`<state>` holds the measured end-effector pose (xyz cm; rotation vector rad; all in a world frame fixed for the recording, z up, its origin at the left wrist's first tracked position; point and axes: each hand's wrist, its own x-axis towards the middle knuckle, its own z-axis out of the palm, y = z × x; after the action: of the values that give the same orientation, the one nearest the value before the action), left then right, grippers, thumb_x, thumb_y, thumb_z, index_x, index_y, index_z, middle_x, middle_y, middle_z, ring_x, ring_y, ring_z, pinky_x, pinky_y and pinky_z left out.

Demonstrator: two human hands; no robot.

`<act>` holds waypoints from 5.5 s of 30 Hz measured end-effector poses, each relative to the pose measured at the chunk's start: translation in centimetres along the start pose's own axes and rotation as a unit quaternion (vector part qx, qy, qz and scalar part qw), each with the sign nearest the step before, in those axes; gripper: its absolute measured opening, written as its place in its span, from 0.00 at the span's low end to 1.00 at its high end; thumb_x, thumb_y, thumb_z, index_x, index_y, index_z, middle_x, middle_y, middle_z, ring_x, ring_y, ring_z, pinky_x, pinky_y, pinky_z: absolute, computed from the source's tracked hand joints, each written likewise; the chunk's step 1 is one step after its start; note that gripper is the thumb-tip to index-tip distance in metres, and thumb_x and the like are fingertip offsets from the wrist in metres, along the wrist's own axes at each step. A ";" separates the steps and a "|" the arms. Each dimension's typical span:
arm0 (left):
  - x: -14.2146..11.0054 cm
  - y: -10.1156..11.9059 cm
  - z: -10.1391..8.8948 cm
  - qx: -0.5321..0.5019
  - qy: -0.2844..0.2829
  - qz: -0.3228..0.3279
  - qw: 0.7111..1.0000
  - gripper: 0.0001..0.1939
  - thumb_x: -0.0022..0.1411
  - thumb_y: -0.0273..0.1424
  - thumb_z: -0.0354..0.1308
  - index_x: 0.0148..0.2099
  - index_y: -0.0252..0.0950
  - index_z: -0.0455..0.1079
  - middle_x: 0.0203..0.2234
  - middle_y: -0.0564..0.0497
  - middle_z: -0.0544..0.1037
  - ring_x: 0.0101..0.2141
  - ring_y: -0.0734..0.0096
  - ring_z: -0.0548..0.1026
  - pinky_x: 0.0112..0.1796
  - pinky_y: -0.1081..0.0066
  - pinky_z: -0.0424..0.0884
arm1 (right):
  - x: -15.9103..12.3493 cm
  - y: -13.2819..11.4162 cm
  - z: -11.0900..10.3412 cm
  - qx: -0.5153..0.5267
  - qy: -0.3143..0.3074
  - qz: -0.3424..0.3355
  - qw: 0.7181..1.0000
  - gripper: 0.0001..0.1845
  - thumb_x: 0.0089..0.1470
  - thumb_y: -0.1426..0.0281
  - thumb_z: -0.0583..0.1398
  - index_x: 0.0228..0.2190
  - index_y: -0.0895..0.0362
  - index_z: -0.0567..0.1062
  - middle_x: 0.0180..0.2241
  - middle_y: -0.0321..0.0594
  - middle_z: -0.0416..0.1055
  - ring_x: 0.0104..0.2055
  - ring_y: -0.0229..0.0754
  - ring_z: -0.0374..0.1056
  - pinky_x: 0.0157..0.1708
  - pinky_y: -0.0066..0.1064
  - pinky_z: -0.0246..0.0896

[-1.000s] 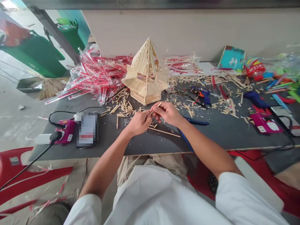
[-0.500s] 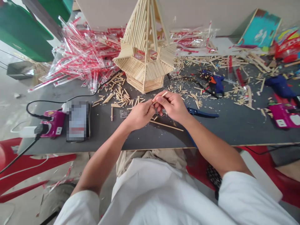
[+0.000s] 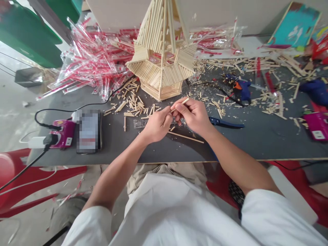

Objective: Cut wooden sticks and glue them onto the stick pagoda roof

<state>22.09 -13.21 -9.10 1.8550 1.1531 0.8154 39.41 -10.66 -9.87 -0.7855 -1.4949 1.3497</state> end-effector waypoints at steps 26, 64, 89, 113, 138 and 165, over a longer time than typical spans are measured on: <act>-1.5 0.2 -1.3 -0.021 0.000 0.077 0.997 0.18 0.78 0.38 0.43 0.46 0.33 0.71 0.19 0.59 0.57 0.20 0.77 0.54 0.26 0.71 0.55 | -12.7 -3.0 -7.8 -0.672 -0.055 0.174 0.718 0.64 0.53 0.38 0.60 0.71 0.71 0.49 0.70 0.68 0.48 0.73 0.70 0.46 0.69 0.57 0.51; -1.7 0.1 -1.5 -0.151 -0.065 -0.003 0.986 0.22 0.77 0.43 0.47 0.47 0.33 0.77 0.18 0.57 0.58 0.19 0.77 0.57 0.22 0.73 0.57 | -9.8 -7.1 -1.7 -0.301 -0.026 0.204 0.931 0.25 0.69 0.51 0.50 0.57 0.52 0.69 0.55 0.45 0.74 0.56 0.50 0.71 0.54 0.40 0.65; -1.5 -0.1 -2.5 -0.070 -0.057 0.017 0.996 0.20 0.77 0.36 0.46 0.46 0.30 0.77 0.19 0.57 0.59 0.21 0.78 0.57 0.24 0.75 0.57 | -8.7 -6.7 0.6 -0.330 -0.052 0.192 0.923 0.26 0.71 0.52 0.46 0.59 0.52 0.67 0.55 0.45 0.73 0.59 0.49 0.68 0.60 0.41 0.60; -1.4 0.4 -2.8 -0.028 -0.051 0.019 0.998 0.20 0.76 0.35 0.45 0.44 0.29 0.75 0.20 0.56 0.63 0.22 0.78 0.59 0.26 0.76 0.59 | -8.6 -6.4 1.0 -0.376 -0.033 0.178 0.909 0.26 0.71 0.53 0.46 0.56 0.54 0.70 0.52 0.46 0.75 0.54 0.49 0.70 0.52 0.40 0.60; -6.9 2.8 0.8 0.091 -0.008 -0.188 0.978 0.18 0.75 0.33 0.42 0.41 0.37 0.73 0.34 0.47 0.83 0.31 0.63 0.77 0.35 0.67 0.64 | -7.1 -7.4 -0.9 -0.378 -0.233 0.281 0.851 0.29 0.70 0.47 0.43 0.30 0.53 0.67 0.26 0.33 0.71 0.28 0.39 0.64 0.31 0.32 0.51; 1.7 1.3 -3.8 0.433 -0.079 -0.117 0.890 0.18 0.75 0.36 0.45 0.59 0.36 0.67 0.36 0.40 0.82 0.38 0.51 0.83 0.36 0.65 0.69 | -12.7 -2.3 -5.7 -0.732 0.045 0.095 0.673 0.34 0.67 0.51 0.51 0.58 0.68 0.67 0.47 0.64 0.70 0.49 0.64 0.68 0.48 0.50 0.64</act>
<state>20.14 -10.96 -5.95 2.3357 1.7614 -0.0416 49.47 -20.51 -10.77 -1.9504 -2.3118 -0.1372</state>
